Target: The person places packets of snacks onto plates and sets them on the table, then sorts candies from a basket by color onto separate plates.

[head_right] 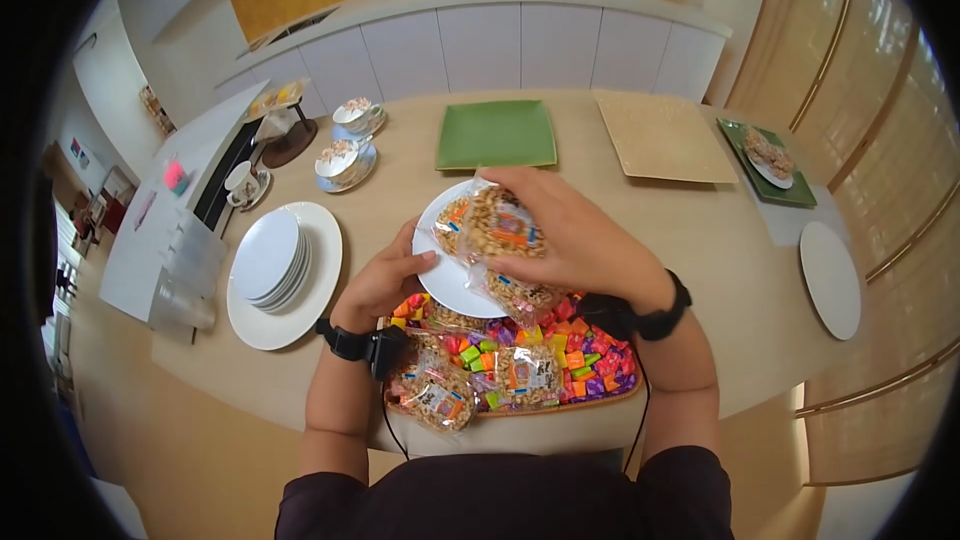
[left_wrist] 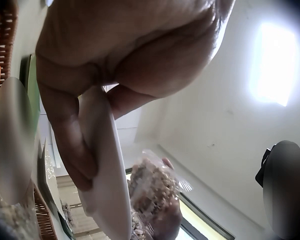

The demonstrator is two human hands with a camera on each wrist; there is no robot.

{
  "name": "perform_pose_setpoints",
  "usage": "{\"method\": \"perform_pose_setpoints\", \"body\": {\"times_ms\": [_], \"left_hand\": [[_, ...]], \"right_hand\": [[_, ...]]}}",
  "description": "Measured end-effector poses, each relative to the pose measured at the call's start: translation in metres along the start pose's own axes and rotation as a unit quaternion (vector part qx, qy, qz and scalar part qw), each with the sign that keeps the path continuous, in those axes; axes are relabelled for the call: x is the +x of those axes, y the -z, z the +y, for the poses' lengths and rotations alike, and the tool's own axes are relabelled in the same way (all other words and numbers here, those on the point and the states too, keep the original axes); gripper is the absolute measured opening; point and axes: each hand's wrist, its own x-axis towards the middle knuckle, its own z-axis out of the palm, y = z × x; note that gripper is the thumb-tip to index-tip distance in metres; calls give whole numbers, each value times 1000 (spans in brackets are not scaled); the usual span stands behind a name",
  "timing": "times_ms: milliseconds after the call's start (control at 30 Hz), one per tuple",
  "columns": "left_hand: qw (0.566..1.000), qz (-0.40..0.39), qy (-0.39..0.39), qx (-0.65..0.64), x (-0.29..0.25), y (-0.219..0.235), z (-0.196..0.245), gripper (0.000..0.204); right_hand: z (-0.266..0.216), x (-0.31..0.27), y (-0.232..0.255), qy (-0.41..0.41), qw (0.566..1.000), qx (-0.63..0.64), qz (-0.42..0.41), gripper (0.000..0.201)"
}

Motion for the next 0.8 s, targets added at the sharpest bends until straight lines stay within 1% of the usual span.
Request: {"method": "perform_pose_setpoints", "body": {"times_ms": [67, 100, 167, 200, 267, 300, 367, 433, 500, 533, 567, 600, 633, 700, 767, 800], "left_hand": [[1000, 2, 8, -5, -1, -2, 1, 60], [1000, 5, 4, -6, 0, -1, -1, 60], [1000, -4, 6, -7, 2, 2, -6, 60], [1000, 0, 3, -11, 2, 4, -6, 60], [1000, 11, 6, 0, 4, 7, -7, 59], [1000, 17, 3, -11, 5, 10, -7, 59], [999, 36, -13, 23, 6, 19, -7, 56], [998, 52, -24, 11, 5, 21, -5, 56], [995, 86, -56, -13, 6, 25, -3, 57], [993, 100, -58, -8, 6, 26, 0, 58], [994, 95, -58, -3, 6, 28, 1, 58], [992, 114, -61, -13, 7, 30, 2, 57], [989, 135, -64, -22, 7, 30, 4, 57], [987, 146, -66, -15, 5, 28, 6, 56], [984, 157, -85, -16, 3, 28, 6, 51], [984, 153, -87, -20, 3, 29, 5, 50]], "right_hand": [[5, 11, -12, -44, 998, 45, -30, 69], [12, 12, -18, -40, 998, 45, -33, 69], [20, 12, -27, 24, 995, -72, -57, 67], [22, 9, -26, 28, 995, -72, -63, 67], [18, 0, -17, 22, 993, -112, 15, 59], [11, -6, -10, 25, 993, -111, 3, 59], [-9, -23, 5, -101, 994, -41, 3, 49], [-24, -44, 11, -127, 988, 6, -85, 45], [-24, -60, -1, -12, 982, -26, -187, 53], [-26, -62, -8, -8, 969, -17, -245, 55], [-28, -64, -18, -6, 954, -8, -300, 58], [-23, -64, -29, -10, 938, 3, -347, 67], [-17, -64, -40, -10, 941, 2, -338, 67], [-10, -64, -57, 5, 926, -67, -370, 72], [-8, -66, -59, 17, 936, -56, -348, 76], [-6, -67, -60, 25, 933, -70, -352, 76]]}}
